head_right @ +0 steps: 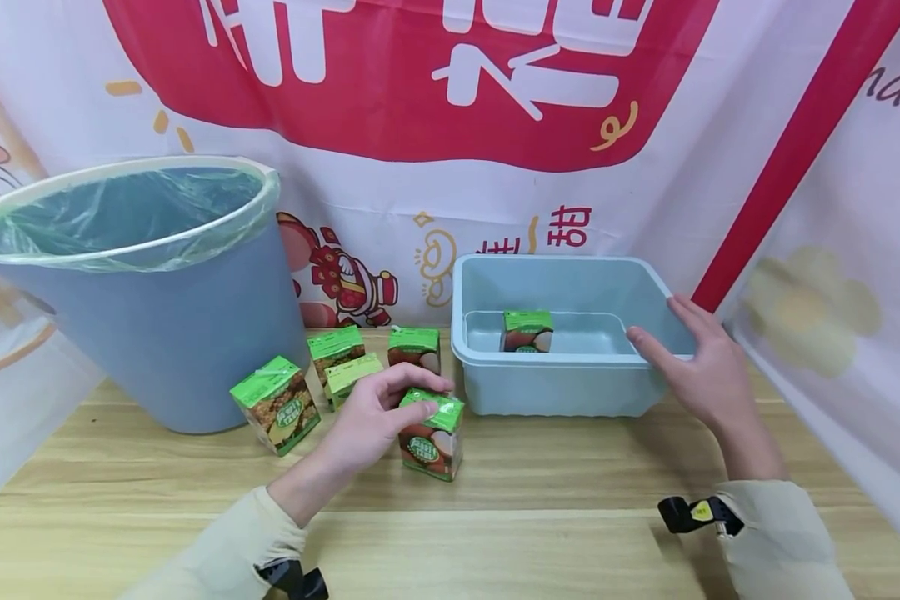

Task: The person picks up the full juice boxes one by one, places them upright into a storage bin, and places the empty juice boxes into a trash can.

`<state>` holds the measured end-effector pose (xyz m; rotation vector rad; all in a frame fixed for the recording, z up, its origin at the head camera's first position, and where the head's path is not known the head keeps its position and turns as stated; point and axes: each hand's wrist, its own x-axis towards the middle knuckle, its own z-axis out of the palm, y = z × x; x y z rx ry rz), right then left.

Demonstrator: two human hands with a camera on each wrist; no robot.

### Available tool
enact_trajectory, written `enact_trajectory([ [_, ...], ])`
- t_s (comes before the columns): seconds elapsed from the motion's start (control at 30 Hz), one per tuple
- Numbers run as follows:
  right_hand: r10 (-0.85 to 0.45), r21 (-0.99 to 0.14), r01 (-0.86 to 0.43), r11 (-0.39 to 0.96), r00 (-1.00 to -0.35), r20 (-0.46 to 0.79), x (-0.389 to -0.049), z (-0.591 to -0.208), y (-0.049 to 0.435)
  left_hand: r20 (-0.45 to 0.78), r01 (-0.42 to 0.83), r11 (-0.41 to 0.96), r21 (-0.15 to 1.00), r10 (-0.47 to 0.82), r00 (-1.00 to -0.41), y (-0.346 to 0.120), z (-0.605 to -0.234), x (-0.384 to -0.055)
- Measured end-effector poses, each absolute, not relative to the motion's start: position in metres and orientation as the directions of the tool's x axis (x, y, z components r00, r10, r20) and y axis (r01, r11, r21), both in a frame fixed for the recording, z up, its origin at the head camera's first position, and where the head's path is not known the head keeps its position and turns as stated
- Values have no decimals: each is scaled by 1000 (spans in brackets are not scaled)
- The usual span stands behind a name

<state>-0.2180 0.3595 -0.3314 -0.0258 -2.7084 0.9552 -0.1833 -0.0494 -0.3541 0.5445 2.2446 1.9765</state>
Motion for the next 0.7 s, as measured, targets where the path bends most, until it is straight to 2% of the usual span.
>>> enact_trajectory([
  [0.7,108,-617,-69,784,-964,245,-218,-331,359,93,189,167,968,457,-885,-71,-359,-191],
])
